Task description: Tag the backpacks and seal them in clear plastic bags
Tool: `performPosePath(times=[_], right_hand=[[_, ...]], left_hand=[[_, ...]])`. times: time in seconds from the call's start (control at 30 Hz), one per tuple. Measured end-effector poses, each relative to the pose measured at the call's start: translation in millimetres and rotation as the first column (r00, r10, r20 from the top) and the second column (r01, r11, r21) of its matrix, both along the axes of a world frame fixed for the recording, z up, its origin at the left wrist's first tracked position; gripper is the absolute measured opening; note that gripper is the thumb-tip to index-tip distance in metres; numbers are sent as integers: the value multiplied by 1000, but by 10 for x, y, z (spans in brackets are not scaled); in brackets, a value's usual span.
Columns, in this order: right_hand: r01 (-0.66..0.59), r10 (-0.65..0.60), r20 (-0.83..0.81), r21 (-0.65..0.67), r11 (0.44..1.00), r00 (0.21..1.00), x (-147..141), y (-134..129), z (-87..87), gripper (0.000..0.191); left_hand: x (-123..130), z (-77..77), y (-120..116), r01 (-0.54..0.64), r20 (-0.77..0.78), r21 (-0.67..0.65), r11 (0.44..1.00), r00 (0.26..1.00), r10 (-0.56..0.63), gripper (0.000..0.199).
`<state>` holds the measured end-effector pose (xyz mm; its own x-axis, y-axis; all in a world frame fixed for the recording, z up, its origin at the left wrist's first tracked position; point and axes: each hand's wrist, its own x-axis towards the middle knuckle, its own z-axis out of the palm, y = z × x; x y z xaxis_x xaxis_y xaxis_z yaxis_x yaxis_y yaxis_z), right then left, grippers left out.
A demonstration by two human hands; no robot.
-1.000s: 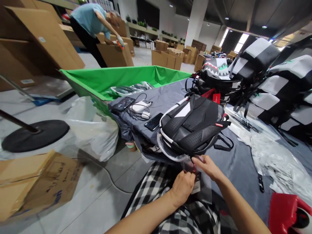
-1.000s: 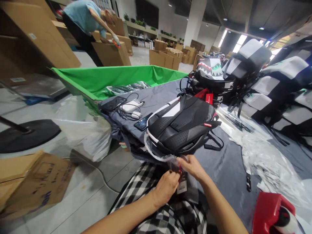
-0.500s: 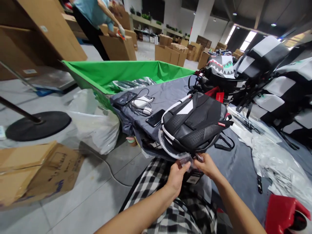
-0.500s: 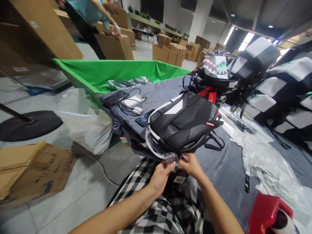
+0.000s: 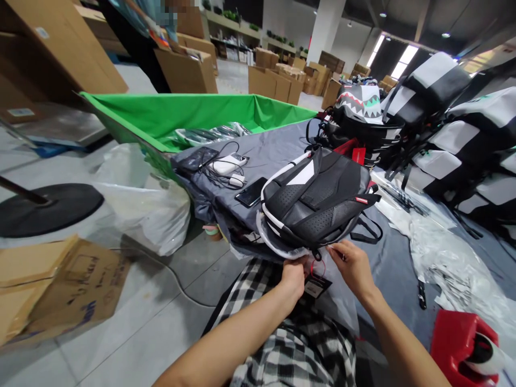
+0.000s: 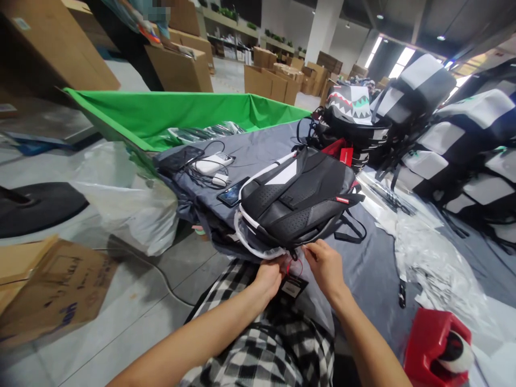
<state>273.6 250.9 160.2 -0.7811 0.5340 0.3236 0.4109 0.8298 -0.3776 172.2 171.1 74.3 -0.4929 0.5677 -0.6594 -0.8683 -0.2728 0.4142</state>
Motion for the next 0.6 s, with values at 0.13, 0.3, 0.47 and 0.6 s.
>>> performPosePath(times=[0.13,0.3,0.47,0.6], right_hand=[[-13,-28,119,325,946,992,-106,-230,115,33],[-65,-30,193,467,882,981,-268,-486,-64,23],[-45,-8,106,489,871,994,-217,-548,-354,20],[-68,81,-10,443,894,997,-115,-544,-428,18]], left_hand=[[11,78,-69,0,10,40,999,1000,0,24],[49,154,-232,14,2,122,992,1000,-14,19],[51,133,-284,9,-15,89,996,1000,-8,29],[71,136,-308,-3,-78,75,997,997,9,31]])
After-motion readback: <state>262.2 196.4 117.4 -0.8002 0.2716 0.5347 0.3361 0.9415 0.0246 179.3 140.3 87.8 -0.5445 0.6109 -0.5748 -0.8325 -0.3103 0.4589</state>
